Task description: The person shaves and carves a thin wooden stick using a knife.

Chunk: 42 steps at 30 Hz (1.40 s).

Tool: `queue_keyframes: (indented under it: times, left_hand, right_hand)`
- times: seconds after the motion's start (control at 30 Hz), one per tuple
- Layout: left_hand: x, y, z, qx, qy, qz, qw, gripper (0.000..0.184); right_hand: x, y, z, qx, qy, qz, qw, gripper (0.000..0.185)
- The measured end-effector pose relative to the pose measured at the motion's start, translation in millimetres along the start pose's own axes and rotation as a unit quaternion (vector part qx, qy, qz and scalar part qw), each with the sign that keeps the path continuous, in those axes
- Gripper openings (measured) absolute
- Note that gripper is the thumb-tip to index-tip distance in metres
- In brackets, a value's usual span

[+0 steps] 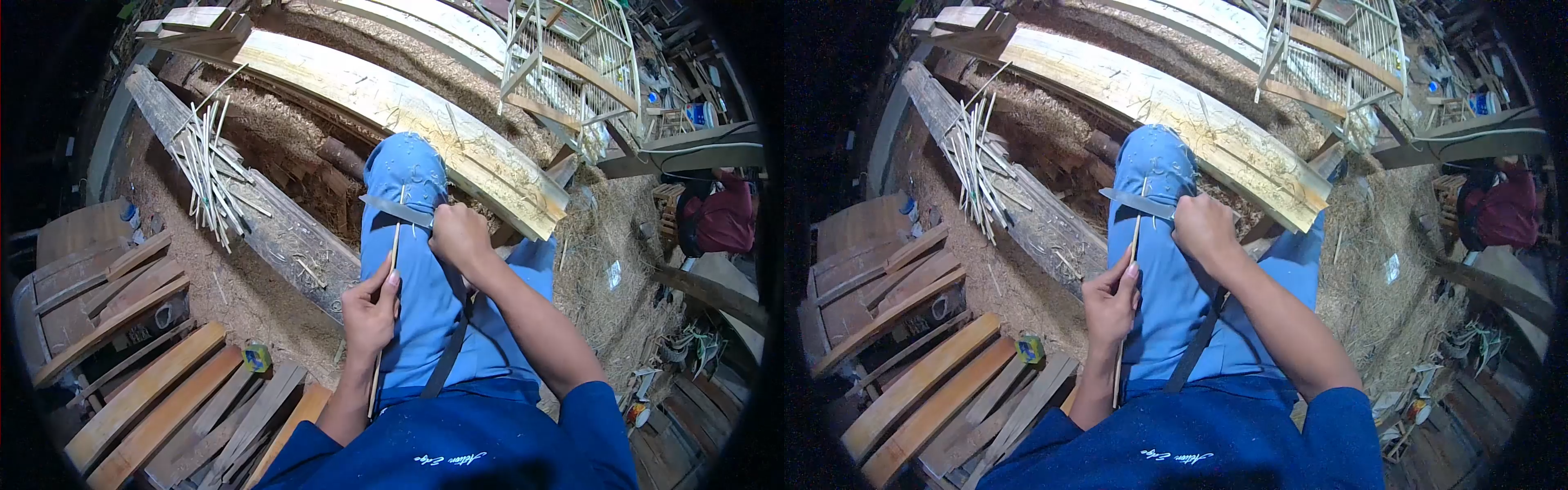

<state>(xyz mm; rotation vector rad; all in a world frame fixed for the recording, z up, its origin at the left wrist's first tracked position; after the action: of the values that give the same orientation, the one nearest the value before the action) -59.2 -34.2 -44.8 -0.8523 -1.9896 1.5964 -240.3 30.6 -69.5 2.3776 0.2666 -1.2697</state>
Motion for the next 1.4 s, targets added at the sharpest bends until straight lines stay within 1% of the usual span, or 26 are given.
queue_keyframes:
  times: [0.13, 0.23, 0.37, 0.47, 0.53, 0.57, 0.6, 0.67, 0.7, 0.73, 0.8, 0.87, 0.9, 0.97, 1.0, 1.07, 1.1, 1.2, 1.27, 1.4]
  left_hand:
    - [-4.4, 2.1, -9.1, 0.009, -0.009, -0.011, 1.0, 0.032]
    - [-7.7, 1.1, -23.1, 0.02, 0.001, 0.01, 1.0, 0.031]
    - [-17.4, 10.1, -44.4, 0.016, -0.006, -0.004, 1.0, 0.031]
    - [-12.8, -4.6, -41.0, 0.016, 0.01, 0.018, 1.0, 0.032]
    - [-9.0, -9.0, -28.8, 0.015, 0.022, 0.034, 0.999, 0.033]
    - [-7.9, -5.7, -20.3, 0.03, 0.035, 0.036, 0.998, 0.033]
    - [-5.7, -6.8, -13.2, 0.044, 0.05, 0.04, 0.997, 0.033]
    - [-3.6, -10.3, -5.8, 0.044, 0.054, 0.038, 0.997, 0.033]
    - [-2.6, -8.5, -3.1, 0.043, 0.055, 0.04, 0.997, 0.034]
    - [-1.8, -7.2, -1.5, 0.042, 0.055, 0.042, 0.997, 0.034]
    - [-0.6, -7.6, -0.3, 0.038, 0.061, 0.044, 0.996, 0.036]
    - [-0.3, -10.1, 0.5, 0.044, 0.057, 0.041, 0.997, 0.038]
    - [0.0, -11.8, 0.4, 0.044, 0.056, 0.041, 0.997, 0.038]
    - [1.7, -12.9, -0.7, 0.032, 0.063, 0.049, 0.996, 0.039]
    - [2.2, -12.3, -0.7, 0.031, 0.062, 0.05, 0.996, 0.039]
    - [3.5, -10.6, -0.4, 0.028, 0.058, 0.054, 0.996, 0.039]
    - [4.1, -11.3, -0.3, 0.027, 0.061, 0.055, 0.996, 0.039]
    - [5.4, -10.8, 0.2, 0.012, 0.066, 0.058, 0.996, 0.038]
    - [5.0, -7.6, 1.8, 0.02, 0.06, 0.024, 0.998, 0.037]
    - [-0.6, 4.0, 1.9, 0.039, 0.056, 0.024, 0.997, 0.036]
  right_hand:
    - [-1.8, -2.1, -5.2, 0.001, -0.008, 0.002, 1.0, 0.015]
    - [-3.5, -6.6, -10.4, 0.003, -0.033, 0.01, 0.999, 0.015]
    - [-2.1, -10.1, -12.6, -0.002, -0.047, 0.029, 0.998, 0.015]
    - [-0.5, -11.7, -15.5, -0.005, -0.058, 0.033, 0.998, 0.015]
    - [-0.2, -18.9, -18.5, 0.005, -0.086, 0.058, 0.995, 0.015]
    - [3.5, -24.7, -18.2, -0.002, -0.06, 0.07, 0.996, 0.02]
    - [-1.4, -26.4, -22.9, -0.005, -0.064, 0.069, 0.996, 0.02]
    - [-8.4, -31.5, -33.0, -0.007, -0.043, 0.119, 0.992, 0.03]
    - [-7.8, -34.3, -36.4, 0.011, -0.01, 0.116, 0.993, 0.037]
    - [-8.8, -36.4, -41.6, 0.011, -0.013, 0.117, 0.993, 0.037]
    - [-20.2, -42.5, -55.6, -0.006, -0.056, 0.283, 0.958, 0.04]
    - [-16.9, -45.1, -62.6, 0.005, -0.056, 0.308, 0.95, 0.039]
    - [-17.6, -42.7, -64.8, -0.036, -0.071, 0.373, 0.925, 0.039]
    - [-4.8, -44.4, -67.5, -0.04, -0.016, 0.435, 0.899, 0.044]
    - [1.2, -44.1, -66.2, -0.04, -0.015, 0.436, 0.899, 0.044]
    - [-8.3, -29.2, -79.3, -0.197, -0.158, 0.374, 0.892, 0.046]
    - [-4.6, -26.4, -79.1, -0.147, -0.097, 0.324, 0.93, 0.05]
    - [-6.0, -20.6, -78.3, -0.14, -0.077, 0.295, 0.942, 0.052]
    - [-3.6, -18.2, -75.4, -0.135, -0.08, 0.27, 0.95, 0.055]
    - [0.0, -14.8, -68.6, -0.128, -0.098, 0.225, 0.961, 0.056]
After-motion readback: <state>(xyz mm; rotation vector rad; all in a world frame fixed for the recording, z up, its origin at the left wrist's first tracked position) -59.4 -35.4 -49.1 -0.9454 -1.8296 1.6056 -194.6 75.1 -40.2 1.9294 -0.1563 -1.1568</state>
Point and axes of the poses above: each hand's wrist, its own z-axis towards the middle knuckle, its own x-axis out of the palm, y = z × x, the point moved 8 cm from there along z, towards the middle knuckle, and after that the axes turned 15 degrees about x, right-handed, at the moved point
